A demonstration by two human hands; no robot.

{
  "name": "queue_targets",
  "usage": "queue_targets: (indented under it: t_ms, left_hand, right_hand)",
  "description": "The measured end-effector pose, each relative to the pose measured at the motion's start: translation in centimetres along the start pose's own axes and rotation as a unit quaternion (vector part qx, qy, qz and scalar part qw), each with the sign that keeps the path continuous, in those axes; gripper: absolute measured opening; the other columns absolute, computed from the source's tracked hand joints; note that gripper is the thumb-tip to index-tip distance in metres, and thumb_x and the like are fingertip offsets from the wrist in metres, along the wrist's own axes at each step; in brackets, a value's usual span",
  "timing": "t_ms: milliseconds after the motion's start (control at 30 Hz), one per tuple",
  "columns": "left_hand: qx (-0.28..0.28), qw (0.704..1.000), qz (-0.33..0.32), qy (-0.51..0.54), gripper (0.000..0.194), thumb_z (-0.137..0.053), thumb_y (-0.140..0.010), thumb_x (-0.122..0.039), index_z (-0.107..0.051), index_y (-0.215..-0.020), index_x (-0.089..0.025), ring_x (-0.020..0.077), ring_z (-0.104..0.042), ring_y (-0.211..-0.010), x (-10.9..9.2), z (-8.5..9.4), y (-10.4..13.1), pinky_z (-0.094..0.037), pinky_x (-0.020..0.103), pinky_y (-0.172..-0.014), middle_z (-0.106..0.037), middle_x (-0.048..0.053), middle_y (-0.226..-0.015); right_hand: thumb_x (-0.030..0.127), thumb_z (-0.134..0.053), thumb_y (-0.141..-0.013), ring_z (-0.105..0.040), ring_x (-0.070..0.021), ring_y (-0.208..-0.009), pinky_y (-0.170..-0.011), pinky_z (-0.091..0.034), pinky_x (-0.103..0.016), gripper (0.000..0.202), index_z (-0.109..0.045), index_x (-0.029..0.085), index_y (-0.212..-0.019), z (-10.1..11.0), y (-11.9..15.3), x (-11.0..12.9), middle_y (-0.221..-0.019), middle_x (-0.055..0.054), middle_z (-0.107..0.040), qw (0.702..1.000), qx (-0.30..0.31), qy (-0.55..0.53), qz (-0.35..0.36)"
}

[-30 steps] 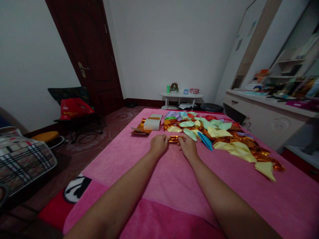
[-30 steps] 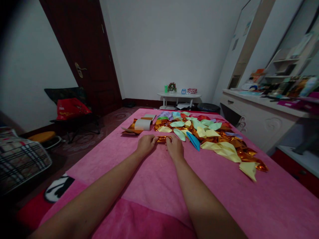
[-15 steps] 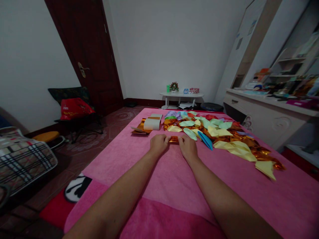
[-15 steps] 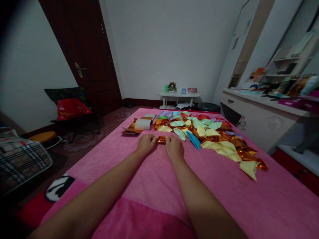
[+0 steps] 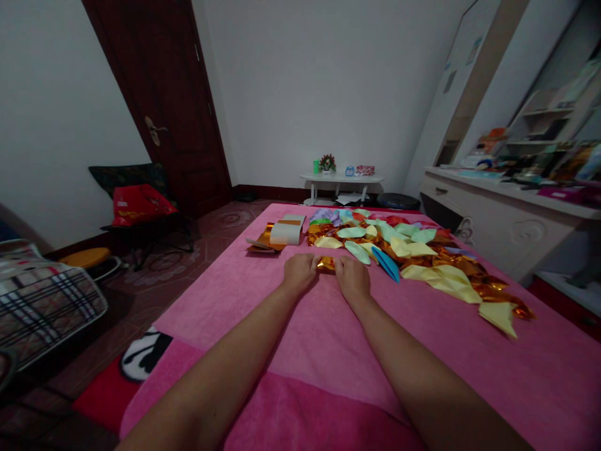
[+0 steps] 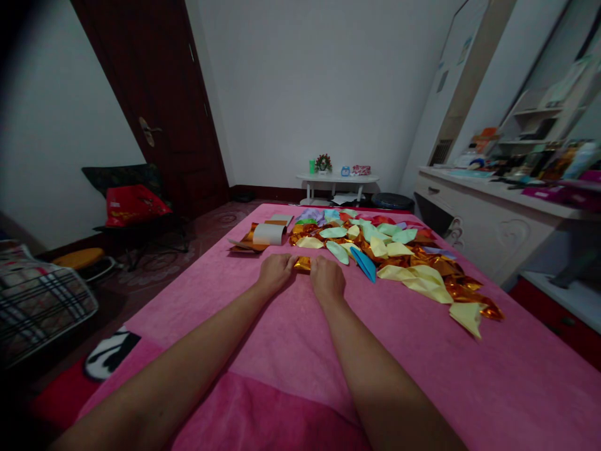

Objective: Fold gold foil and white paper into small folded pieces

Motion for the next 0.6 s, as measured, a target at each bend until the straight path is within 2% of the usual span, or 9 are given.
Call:
queue_targets:
  t_ms: [433, 600]
  left_hand:
    - [0.006, 0.999, 0.0, 0.037, 0.049, -0.03, -0.096, -0.043, -0.073, -0.095, -0.018, 0.024, -0.064, -0.095, -0.15, -0.1, 0.02, -0.043, 0.031, -0.079, -0.073, 0.012, -0.097]
    - [0.006, 0.996, -0.003, 0.087, 0.048, -0.033, -0.096, -0.042, -0.073, -0.09, -0.017, 0.0219, -0.065, -0.088, 0.25, -0.37, -0.3, -0.042, 0.028, -0.073, -0.073, 0.01, -0.093]
  right_hand:
    - [0.035, -0.034, -0.096, -0.066, -0.0225, -0.081, -0.07, -0.044, -0.03, 0.042, -0.073, 0.018, -0.095, 0.53, 0.23, -0.25, -0.088, -0.013, -0.073, 1.0, -0.017, -0.014, -0.003]
    - [0.037, -0.035, -0.095, -0.066, -0.0232, -0.08, -0.07, -0.044, -0.031, 0.042, -0.074, 0.019, -0.095, 0.57, 0.29, -0.29, -0.087, -0.012, -0.073, 0.999, -0.021, -0.028, -0.003]
Point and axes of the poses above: each hand's wrist, its own y-axis away from the middle knuckle, its own z-axis out of the back of the hand, x = y × z, the point moved 7 cm from there along -y, towards the middle knuckle
